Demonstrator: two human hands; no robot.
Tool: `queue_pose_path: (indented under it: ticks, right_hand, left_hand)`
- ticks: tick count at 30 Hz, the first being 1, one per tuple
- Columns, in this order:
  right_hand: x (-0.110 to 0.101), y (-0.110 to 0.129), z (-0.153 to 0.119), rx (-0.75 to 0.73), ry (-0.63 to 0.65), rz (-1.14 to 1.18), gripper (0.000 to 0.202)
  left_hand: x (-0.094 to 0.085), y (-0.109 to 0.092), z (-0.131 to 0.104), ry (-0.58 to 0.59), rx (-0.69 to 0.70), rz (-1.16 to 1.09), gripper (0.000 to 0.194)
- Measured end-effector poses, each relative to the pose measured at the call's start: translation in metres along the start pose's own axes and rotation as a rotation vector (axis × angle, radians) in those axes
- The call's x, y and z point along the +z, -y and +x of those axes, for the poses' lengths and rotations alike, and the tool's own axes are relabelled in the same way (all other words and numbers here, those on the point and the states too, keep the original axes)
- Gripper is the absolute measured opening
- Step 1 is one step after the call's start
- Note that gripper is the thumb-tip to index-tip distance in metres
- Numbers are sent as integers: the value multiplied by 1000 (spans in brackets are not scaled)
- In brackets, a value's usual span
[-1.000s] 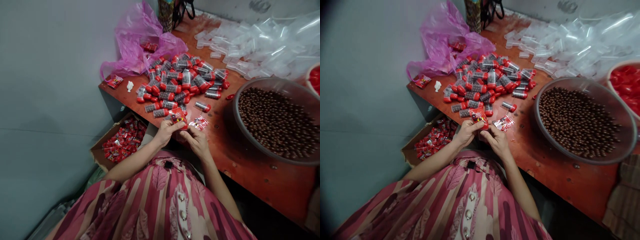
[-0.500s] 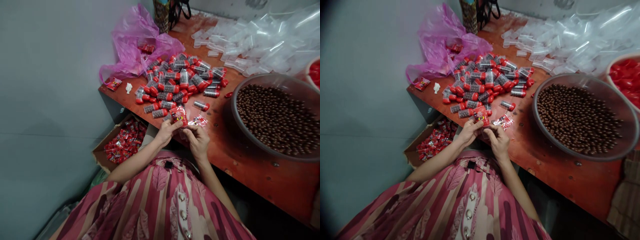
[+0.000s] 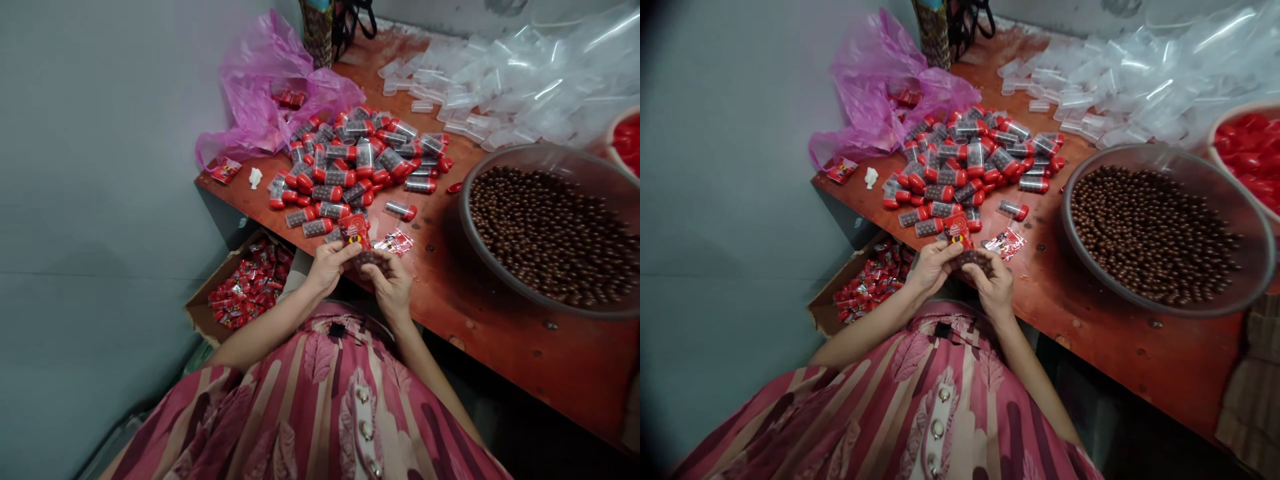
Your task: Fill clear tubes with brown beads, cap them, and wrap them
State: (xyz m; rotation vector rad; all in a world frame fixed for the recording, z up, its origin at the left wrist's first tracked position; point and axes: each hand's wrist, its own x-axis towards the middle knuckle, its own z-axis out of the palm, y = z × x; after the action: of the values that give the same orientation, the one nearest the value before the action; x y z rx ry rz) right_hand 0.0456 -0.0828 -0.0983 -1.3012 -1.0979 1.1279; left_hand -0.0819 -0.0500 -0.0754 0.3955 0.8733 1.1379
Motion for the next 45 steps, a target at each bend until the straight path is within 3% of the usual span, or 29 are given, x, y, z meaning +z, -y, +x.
queue_pose_path:
  ticks: [3, 9, 12, 16, 23, 27, 32, 38, 45]
  right_hand:
    - [0, 2, -4, 42, 47, 42, 37]
    - [0, 7, -5, 82, -82, 125, 26]
    - [0, 3, -6, 117, -36, 141, 26]
    - [5, -1, -10, 123, -58, 183, 26]
    - [9, -5, -10, 90, -119, 173, 29]
    - [5, -2, -8, 153, -33, 223, 27]
    - [2, 8, -11, 74, -53, 94, 26]
    - [2, 2, -11, 113, -31, 186, 25]
    - [3, 12, -17, 21, -103, 76, 23]
  left_hand:
    - [3, 2, 0, -52, 23, -93, 26]
    - [4, 12, -8, -58, -107, -96, 32]
    - [3, 11, -11, -84, -45, -132, 29]
    - [4, 9, -9, -35, 43, -182, 29]
    - [6, 12, -9, -60, 25, -129, 30]
    - [8, 8, -11, -71, 5, -104, 32]
    - [8, 3, -13, -80, 20, -93, 31]
    - [1, 0, -16, 24, -54, 8, 34]
    - [4, 1, -16, -30, 12, -42, 31]
